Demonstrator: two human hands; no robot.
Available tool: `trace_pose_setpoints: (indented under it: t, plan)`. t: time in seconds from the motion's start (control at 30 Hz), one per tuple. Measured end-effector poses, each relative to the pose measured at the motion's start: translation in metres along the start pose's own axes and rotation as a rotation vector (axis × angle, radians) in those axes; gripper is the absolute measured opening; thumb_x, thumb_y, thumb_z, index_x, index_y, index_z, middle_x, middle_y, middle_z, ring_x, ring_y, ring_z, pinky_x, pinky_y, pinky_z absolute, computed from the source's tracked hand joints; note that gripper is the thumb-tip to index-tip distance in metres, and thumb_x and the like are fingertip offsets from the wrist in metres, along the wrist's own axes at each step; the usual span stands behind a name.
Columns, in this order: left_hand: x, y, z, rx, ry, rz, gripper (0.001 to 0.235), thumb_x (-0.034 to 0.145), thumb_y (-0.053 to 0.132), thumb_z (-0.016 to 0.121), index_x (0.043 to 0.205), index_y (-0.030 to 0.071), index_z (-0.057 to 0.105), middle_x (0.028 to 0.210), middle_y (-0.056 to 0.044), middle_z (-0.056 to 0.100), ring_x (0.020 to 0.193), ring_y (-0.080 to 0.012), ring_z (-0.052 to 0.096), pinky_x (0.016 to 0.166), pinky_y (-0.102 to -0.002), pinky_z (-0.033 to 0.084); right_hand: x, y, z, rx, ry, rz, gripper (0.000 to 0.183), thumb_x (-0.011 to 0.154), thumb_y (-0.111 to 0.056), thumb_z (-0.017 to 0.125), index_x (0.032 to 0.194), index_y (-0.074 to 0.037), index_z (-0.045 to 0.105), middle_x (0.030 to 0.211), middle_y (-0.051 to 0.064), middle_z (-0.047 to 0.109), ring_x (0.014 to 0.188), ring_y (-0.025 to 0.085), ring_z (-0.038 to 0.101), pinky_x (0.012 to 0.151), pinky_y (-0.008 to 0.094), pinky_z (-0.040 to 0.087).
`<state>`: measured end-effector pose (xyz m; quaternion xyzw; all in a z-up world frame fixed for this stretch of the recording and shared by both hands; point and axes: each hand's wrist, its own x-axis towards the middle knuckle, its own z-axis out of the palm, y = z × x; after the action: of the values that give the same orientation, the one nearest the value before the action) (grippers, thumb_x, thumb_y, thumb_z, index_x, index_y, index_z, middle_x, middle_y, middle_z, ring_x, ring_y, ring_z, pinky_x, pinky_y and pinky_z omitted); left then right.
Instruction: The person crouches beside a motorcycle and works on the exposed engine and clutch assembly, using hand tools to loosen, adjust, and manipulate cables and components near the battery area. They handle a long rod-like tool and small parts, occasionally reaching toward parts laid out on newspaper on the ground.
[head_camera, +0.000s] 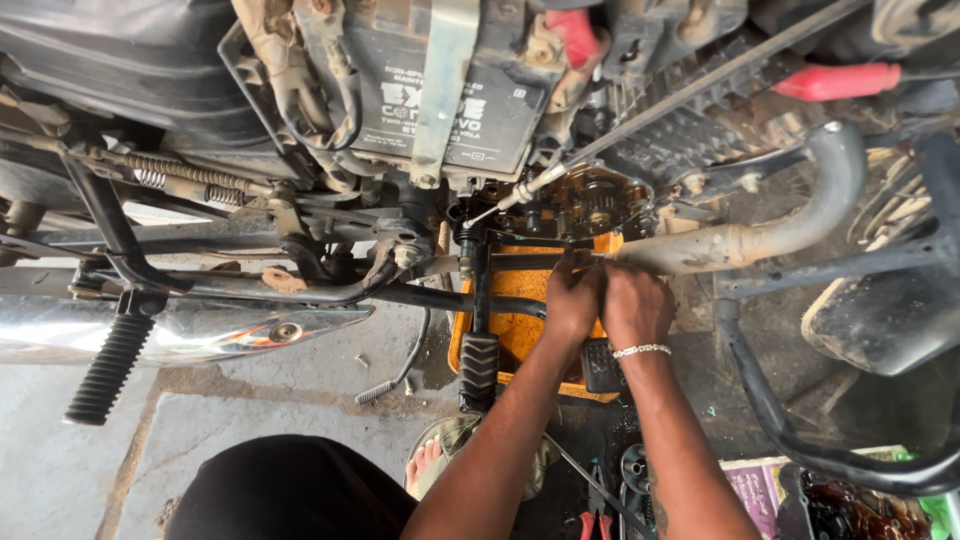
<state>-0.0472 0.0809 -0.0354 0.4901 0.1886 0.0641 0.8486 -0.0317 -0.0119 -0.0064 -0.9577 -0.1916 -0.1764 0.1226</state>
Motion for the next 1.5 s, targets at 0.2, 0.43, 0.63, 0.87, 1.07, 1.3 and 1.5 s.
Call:
trace_pose_setpoints:
  t: [0.2,0.43,0.63,0.87,1.07,1.3,1.5]
  plan:
    - [0.010,-0.024,-0.004,0.082,-0.097,0.171,0.060,0.099,0.008,0.058,0.154,-0.007,0.039,0.124,-0.013,0.065,0.098,-0.0152,0.063,0.083,-0.025,0.053,-0.002,-0.004,-0.029,-0.030,0.047,0.020,0.017,0.091,-0.015,0.062,0.096,-0.013,0.078,0.091,0.014,0.075,0.085,0.034,0.073,0.076,0.047,0.057]
    - [0.008,-0.020,-0.004,-0.009,-0.075,0.109,0.055,0.101,0.007,0.055,0.151,-0.010,0.042,0.121,-0.015,0.067,0.104,-0.0174,0.064,0.089,-0.030,0.054,-0.001,-0.005,-0.018,0.036,0.051,-0.014,0.016,0.093,-0.012,0.062,0.097,-0.015,0.078,0.096,0.011,0.077,0.087,0.034,0.073,0.075,0.046,0.057]
    - [-0.001,-0.012,-0.005,0.176,-0.049,0.160,0.067,0.091,0.003,0.056,0.153,-0.003,0.033,0.130,-0.010,0.061,0.120,-0.0212,0.061,0.101,-0.032,0.050,0.001,-0.012,-0.025,-0.027,-0.008,0.056,0.020,0.089,-0.012,0.063,0.100,-0.015,0.079,0.096,0.012,0.076,0.085,0.034,0.073,0.075,0.046,0.057]
    - [0.002,-0.016,-0.004,0.207,-0.058,0.217,0.055,0.089,0.003,0.057,0.142,-0.006,0.048,0.123,-0.016,0.065,0.116,-0.0229,0.064,0.100,-0.033,0.050,-0.004,-0.004,-0.021,0.062,0.082,0.021,0.019,0.089,-0.011,0.063,0.100,-0.014,0.078,0.096,0.014,0.076,0.086,0.035,0.073,0.077,0.046,0.057]
    - [0.004,-0.017,-0.001,0.184,-0.024,0.204,0.050,0.091,0.005,0.058,0.139,-0.004,0.047,0.124,-0.013,0.064,0.119,-0.0224,0.063,0.100,-0.034,0.051,-0.002,-0.004,-0.023,0.067,0.006,0.097,0.022,0.089,-0.013,0.064,0.104,-0.017,0.080,0.094,0.015,0.076,0.085,0.036,0.072,0.077,0.047,0.057]
    - [-0.007,-0.003,-0.003,0.330,0.004,0.223,0.040,0.091,0.005,0.057,0.129,-0.005,0.057,0.128,-0.013,0.057,0.125,-0.0242,0.060,0.105,-0.035,0.048,0.000,-0.005,-0.017,0.079,0.007,0.078,0.025,0.087,-0.009,0.063,0.105,-0.017,0.080,0.096,0.014,0.076,0.086,0.036,0.072,0.079,0.048,0.057]
    - [-0.001,-0.009,-0.005,0.319,-0.058,0.259,0.044,0.087,0.002,0.058,0.130,-0.006,0.057,0.125,-0.017,0.060,0.122,-0.0253,0.063,0.104,-0.035,0.050,-0.004,-0.002,-0.019,0.115,0.021,0.148,0.022,0.091,-0.013,0.065,0.106,-0.018,0.080,0.090,0.017,0.074,0.082,0.039,0.071,0.076,0.050,0.056]
